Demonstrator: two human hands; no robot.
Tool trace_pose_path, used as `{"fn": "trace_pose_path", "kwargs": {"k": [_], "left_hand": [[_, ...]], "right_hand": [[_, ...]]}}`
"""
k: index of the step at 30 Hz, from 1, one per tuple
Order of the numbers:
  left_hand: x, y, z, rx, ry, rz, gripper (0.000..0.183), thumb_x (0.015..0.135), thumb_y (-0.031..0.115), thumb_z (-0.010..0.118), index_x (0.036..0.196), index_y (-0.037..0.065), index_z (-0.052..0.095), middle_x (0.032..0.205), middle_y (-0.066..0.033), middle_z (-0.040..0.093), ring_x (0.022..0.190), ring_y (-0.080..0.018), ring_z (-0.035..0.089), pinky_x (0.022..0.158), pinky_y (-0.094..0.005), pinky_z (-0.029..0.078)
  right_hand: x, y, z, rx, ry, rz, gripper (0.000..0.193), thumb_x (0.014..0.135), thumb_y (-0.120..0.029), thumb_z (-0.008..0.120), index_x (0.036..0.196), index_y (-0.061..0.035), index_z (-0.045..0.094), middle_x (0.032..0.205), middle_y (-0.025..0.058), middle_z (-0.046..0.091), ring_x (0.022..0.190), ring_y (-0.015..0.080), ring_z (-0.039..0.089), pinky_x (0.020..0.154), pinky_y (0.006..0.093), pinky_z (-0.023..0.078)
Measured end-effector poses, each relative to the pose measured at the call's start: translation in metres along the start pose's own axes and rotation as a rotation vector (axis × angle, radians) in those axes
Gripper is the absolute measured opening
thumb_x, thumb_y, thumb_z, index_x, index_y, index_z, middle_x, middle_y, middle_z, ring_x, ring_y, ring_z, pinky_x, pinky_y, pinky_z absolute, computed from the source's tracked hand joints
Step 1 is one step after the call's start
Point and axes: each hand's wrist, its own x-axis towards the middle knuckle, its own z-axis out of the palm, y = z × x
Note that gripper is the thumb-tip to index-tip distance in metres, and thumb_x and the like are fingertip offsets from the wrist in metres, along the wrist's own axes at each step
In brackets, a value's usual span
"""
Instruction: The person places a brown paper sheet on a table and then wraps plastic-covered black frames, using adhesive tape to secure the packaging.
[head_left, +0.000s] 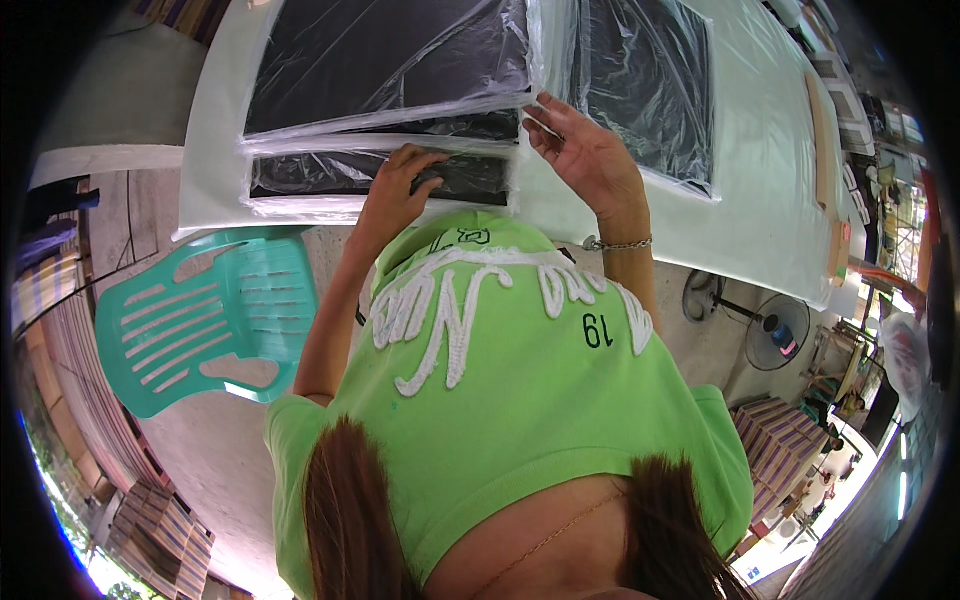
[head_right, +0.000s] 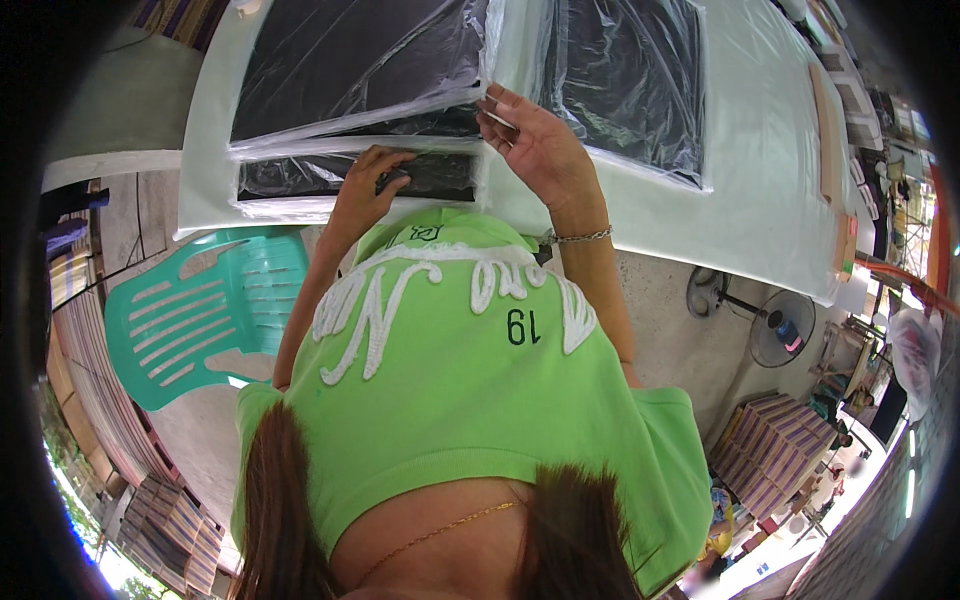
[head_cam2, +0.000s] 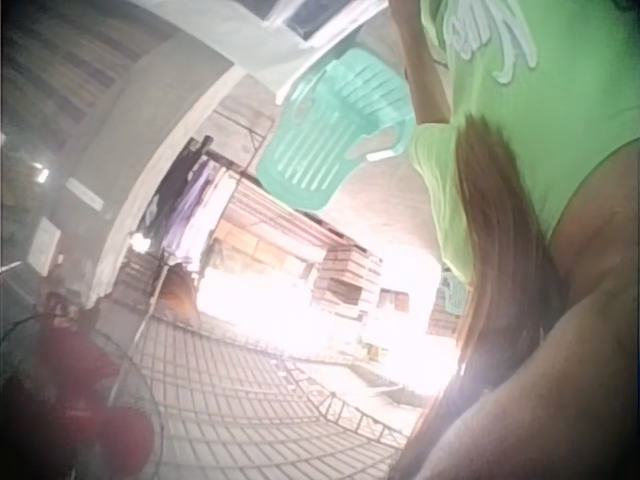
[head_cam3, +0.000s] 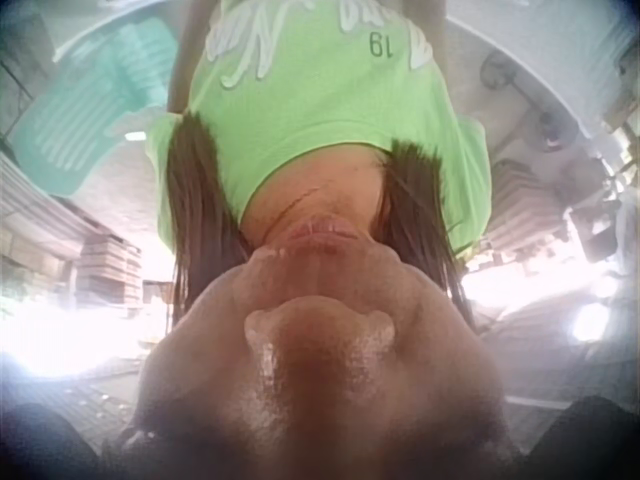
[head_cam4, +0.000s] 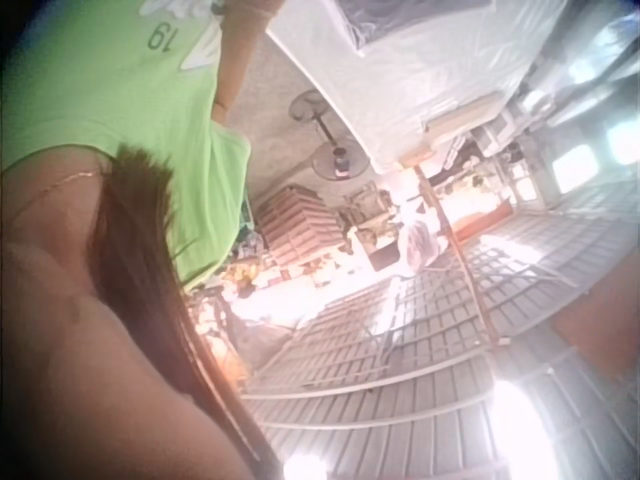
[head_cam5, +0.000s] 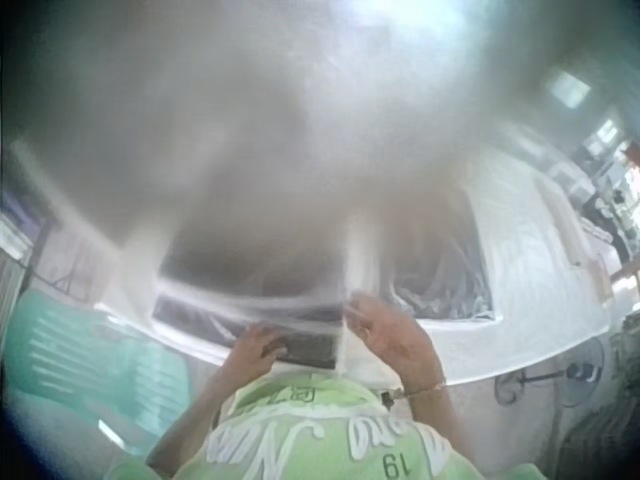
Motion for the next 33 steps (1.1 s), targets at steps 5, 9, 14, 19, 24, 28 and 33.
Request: {"fn": "trace_pose_path", "kwargs": {"k": [5, 9, 14, 19, 24, 28, 33], "left_hand": [[-0.002, 0.002, -0.001, -0.012, 0.021, -0.005, 0.029, 0.077, 0.009, 0.063, 0.106, 0.007, 0.060, 0.099, -0.0112, 0.056, 0.092, -0.0252, 0.056, 0.083, -0.0344, 0.044], [0.001, 0.019, -0.021, -0.158, -0.011, -0.026, 0.020, 0.078, 0.005, 0.062, 0.098, 0.006, 0.063, 0.089, -0.0093, 0.059, 0.080, -0.0214, 0.058, 0.072, -0.0304, 0.047], [0.009, 0.030, -0.070, -0.052, 0.341, 0.141, 0.014, 0.079, 0.000, 0.062, 0.091, 0.006, 0.066, 0.082, -0.0063, 0.062, 0.070, -0.0130, 0.058, 0.062, -0.0252, 0.046], [0.019, 0.001, -0.121, 0.102, 0.671, -0.007, 0.015, 0.082, 0.007, 0.062, 0.097, 0.006, 0.064, 0.080, -0.0043, 0.061, 0.067, -0.0124, 0.055, 0.060, -0.0237, 0.044], [0.061, -0.074, -0.140, 0.027, 0.670, -0.221, 0.032, 0.086, 0.027, 0.059, 0.108, 0.004, 0.059, 0.083, -0.0086, 0.056, 0.069, -0.0148, 0.054, 0.065, -0.0278, 0.046], [0.095, -0.109, -0.139, 0.128, 0.583, -0.232, 0.045, 0.083, 0.036, 0.061, 0.111, 0.001, 0.057, 0.088, -0.0146, 0.057, 0.080, -0.0231, 0.057, 0.074, -0.0339, 0.046], [0.102, -0.125, -0.143, 0.161, 0.641, -0.337, 0.061, 0.081, 0.046, 0.058, 0.119, -0.001, 0.051, 0.104, -0.0205, 0.055, 0.097, -0.0306, 0.052, 0.087, -0.0382, 0.040]], "right_hand": [[0.038, 0.004, 0.018, 0.216, -0.039, -0.032, 0.033, 0.087, -0.024, 0.058, 0.107, 0.0010, 0.050, 0.107, 0.0133, 0.055, 0.099, 0.0225, 0.056, 0.082, 0.0306, 0.046], [0.085, 0.013, 0.004, -0.129, 0.005, -0.099, 0.055, 0.081, -0.020, 0.066, 0.121, 0.0058, 0.038, 0.108, 0.0127, 0.055, 0.097, 0.0217, 0.056, 0.087, 0.0352, 0.045], [0.087, 0.010, -0.022, -0.470, 0.166, -0.109, 0.074, 0.076, -0.011, 0.069, 0.134, 0.0057, 0.026, 0.111, 0.0117, 0.055, 0.098, 0.0144, 0.054, 0.083, 0.0240, 0.043], [0.017, -0.029, -0.049, -0.624, 0.106, -0.074, 0.057, 0.082, -0.022, 0.065, 0.127, 0.0025, 0.041, 0.101, 0.0047, 0.059, 0.086, 0.0075, 0.056, 0.076, 0.0199, 0.043], [0.078, -0.042, -0.104, -0.498, 0.072, 0.001, 0.050, 0.085, -0.034, 0.061, 0.117, 0.0031, 0.050, 0.096, 0.0022, 0.062, 0.087, 0.0081, 0.058, 0.080, 0.0194, 0.043], [0.100, -0.056, -0.070, -0.572, 0.158, -0.144, 0.048, 0.085, -0.026, 0.062, 0.120, 0.0031, 0.048, 0.104, 0.0048, 0.059, 0.094, 0.0098, 0.055, 0.085, 0.0203, 0.040], [0.073, -0.066, -0.012, -0.911, 0.016, -0.514, 0.050, 0.081, -0.016, 0.064, 0.124, 0.0014, 0.045, 0.112, 0.0054, 0.054, 0.103, 0.0131, 0.048, 0.092, 0.0226, 0.033]]}}
